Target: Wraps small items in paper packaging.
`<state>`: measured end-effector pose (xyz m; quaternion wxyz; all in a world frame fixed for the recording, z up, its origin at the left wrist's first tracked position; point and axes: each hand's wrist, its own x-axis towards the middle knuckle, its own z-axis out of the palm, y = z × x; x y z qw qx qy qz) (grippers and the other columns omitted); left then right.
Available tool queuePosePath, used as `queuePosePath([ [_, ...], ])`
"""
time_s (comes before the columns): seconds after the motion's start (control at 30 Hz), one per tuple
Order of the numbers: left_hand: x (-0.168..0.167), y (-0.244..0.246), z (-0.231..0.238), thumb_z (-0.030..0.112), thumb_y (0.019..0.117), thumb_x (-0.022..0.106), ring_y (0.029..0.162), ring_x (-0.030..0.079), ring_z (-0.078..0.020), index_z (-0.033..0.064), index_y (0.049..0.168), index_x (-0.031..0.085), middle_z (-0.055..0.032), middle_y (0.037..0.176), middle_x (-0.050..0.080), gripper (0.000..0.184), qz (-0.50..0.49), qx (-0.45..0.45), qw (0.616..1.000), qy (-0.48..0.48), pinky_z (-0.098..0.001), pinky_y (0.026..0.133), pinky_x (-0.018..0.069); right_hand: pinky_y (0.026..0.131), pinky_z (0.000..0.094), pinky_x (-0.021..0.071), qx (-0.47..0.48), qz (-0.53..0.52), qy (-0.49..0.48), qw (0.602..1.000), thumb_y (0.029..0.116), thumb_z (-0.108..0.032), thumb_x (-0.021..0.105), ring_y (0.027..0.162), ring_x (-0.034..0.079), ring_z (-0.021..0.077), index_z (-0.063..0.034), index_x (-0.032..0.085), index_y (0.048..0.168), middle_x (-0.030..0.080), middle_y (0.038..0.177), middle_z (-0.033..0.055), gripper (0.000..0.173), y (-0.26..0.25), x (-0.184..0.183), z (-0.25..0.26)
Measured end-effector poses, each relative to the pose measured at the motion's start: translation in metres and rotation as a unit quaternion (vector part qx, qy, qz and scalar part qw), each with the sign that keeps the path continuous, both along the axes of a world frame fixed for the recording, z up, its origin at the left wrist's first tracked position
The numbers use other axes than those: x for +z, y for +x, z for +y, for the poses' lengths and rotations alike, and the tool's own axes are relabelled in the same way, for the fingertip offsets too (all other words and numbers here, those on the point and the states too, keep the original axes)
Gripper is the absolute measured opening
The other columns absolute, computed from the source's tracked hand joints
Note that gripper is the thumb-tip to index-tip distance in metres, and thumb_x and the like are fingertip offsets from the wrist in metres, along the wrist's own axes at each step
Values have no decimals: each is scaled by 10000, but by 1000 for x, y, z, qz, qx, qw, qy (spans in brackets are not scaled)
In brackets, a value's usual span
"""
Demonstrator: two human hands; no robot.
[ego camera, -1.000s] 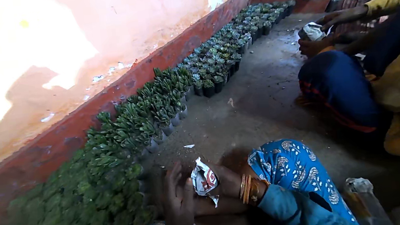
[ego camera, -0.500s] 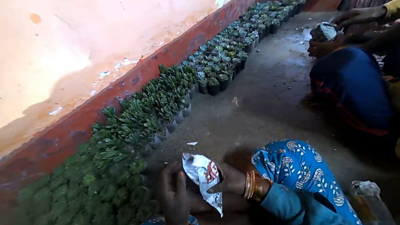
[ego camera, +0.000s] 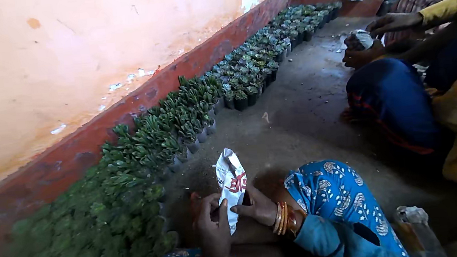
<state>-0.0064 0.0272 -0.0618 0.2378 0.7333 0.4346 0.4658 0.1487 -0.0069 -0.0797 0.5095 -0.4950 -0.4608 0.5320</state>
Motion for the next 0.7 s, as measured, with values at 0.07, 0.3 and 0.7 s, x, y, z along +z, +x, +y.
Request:
queuePosePath([
  [0.07,-1,1,-2,149,876,663,806,672,-104,5,952,750,-70,871,711,185,16,-27,998,45,-246,783,567,1066,241,488,-39,-24,-7,999,845,-123,783,1235,594,96,86,265,1510,567,1372,164,868,-1,-2,4],
  [0.3,-8,10,-6,328,994,595,928,651,-93,173,964,811,-13,899,703,267,41,-177,976,122,-241,868,533,884,209,564,-69,145,46,986,793,58,687,967,668,-8,-10,517,1217,698,1029,-43,462,3,1,-7],
  [0.7,-6,10,-3,163,676,823,1346,463,-506,7,1378,592,-294,1469,484,756,143,21,989,-24,-641,1081,410,1098,356,483,30,234,114,965,865,-660,682,1304,550,141,28,113,1570,508,1459,104,1137,-11,-24,0],
])
